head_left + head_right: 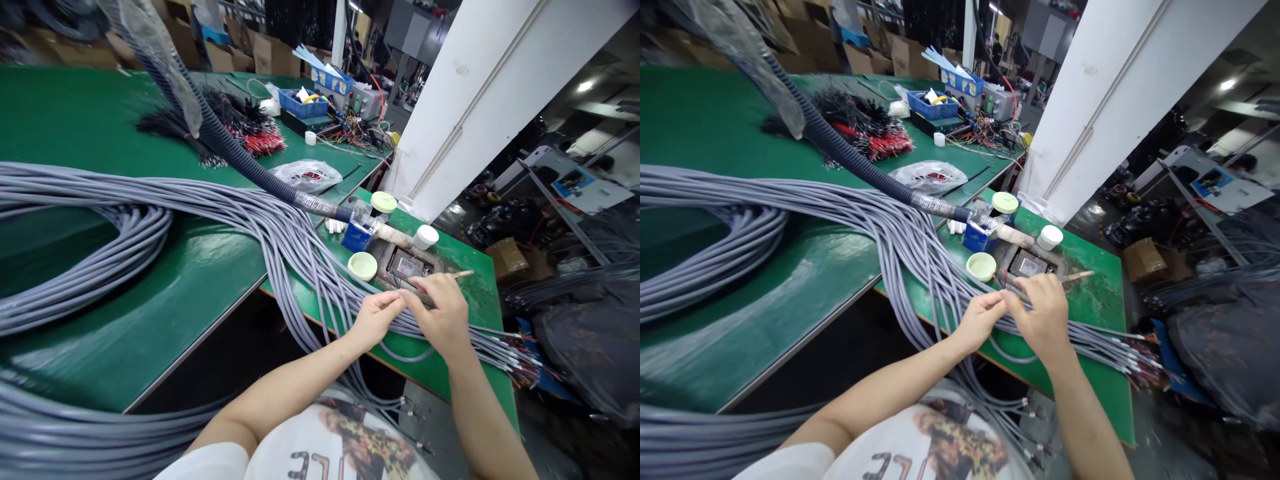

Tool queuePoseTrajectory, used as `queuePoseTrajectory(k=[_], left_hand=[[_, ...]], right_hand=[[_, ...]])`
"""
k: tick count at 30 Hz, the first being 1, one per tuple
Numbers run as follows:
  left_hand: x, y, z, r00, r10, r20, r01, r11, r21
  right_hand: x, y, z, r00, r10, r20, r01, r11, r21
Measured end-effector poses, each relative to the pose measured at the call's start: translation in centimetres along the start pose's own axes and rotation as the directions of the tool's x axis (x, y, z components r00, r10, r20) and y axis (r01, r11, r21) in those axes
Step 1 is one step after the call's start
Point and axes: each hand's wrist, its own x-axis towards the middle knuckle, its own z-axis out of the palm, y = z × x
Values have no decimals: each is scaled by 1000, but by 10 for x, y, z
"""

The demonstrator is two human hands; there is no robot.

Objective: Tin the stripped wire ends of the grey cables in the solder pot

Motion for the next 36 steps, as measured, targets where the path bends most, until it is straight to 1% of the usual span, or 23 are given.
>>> queuePoseTrajectory(k=[3, 5, 6, 8, 9, 11, 12, 13, 14, 16, 17, 18, 20, 21, 22, 24, 25, 27, 31, 33, 36], left_hand=[[-3, -6, 0, 998, 59, 18, -61, 990, 127], [-5, -9, -2, 992, 128, 11, -127, 964, 233], [-5, -8, -2, 987, 162, 11, -158, 945, 287], [-7, -4, -4, 977, 214, 15, -204, 905, 374], [-8, -2, -4, 973, 229, 16, -216, 889, 403], [-10, 3, -5, 973, 232, 14, -215, 875, 433], [-11, 4, -6, 975, 221, 12, -204, 877, 436], [-12, 4, -7, 979, 203, 9, -187, 883, 431], [-12, 4, -8, 983, 183, 2, -167, 892, 420], [-14, 0, -11, 989, 147, -33, -123, 915, 384], [-14, -2, -12, 990, 132, -56, -103, 926, 364], [-14, -5, -14, 990, 120, -76, -86, 934, 348], [-14, -9, -17, 989, 105, -100, -67, 942, 329], [-13, -10, -17, 989, 106, -106, -66, 944, 324], [-13, -11, -17, 988, 113, -109, -73, 944, 321], [-11, -13, -17, 984, 136, -112, -95, 944, 315], [-11, -13, -17, 983, 144, -113, -102, 943, 316], [-10, -13, -17, 983, 142, -115, -98, 942, 321], [-11, -9, -17, 984, 107, -142, -59, 951, 305], [-11, -7, -18, 988, 69, -139, -33, 968, 248], [-11, -5, -22, 994, -30, -105, 40, 994, 101]], right_hand=[[7, -7, 8, 998, -66, -14, 64, 992, -107], [10, -11, 13, 996, -73, -44, 69, 994, -87], [11, -13, 16, 996, -62, -57, 60, 997, -44], [14, -14, 19, 998, 14, -61, -7, 993, 119], [16, -14, 20, 996, 73, -48, -60, 973, 225], [19, -10, 20, 981, 195, -16, -170, 891, 421], [21, -7, 18, 968, 249, -24, -205, 845, 493], [22, -4, 16, 952, 301, -62, -221, 811, 542], [23, -1, 12, 930, 346, -127, -218, 793, 569], [24, 4, 4, 878, 396, -268, -189, 803, 566], [23, 5, 1, 873, 386, -299, -180, 824, 538], [21, 5, -1, 892, 349, -287, -173, 851, 496], [17, 4, 0, 961, 217, -169, -139, 914, 381], [14, 2, 4, 984, 147, -105, -108, 944, 312], [11, 1, 9, 994, 89, -64, -71, 968, 241], [7, -2, 21, 998, 16, -59, -9, 993, 122], [6, -3, 26, 997, 0, -74, 6, 996, 86], [4, -6, 33, 994, -9, -105, 16, 997, 74], [0, -10, 32, 990, 18, -142, 3, 989, 146], [-3, -9, 28, 991, 34, -132, -9, 983, 181], [-7, -3, 21, 993, 36, -115, -10, 976, 216]])
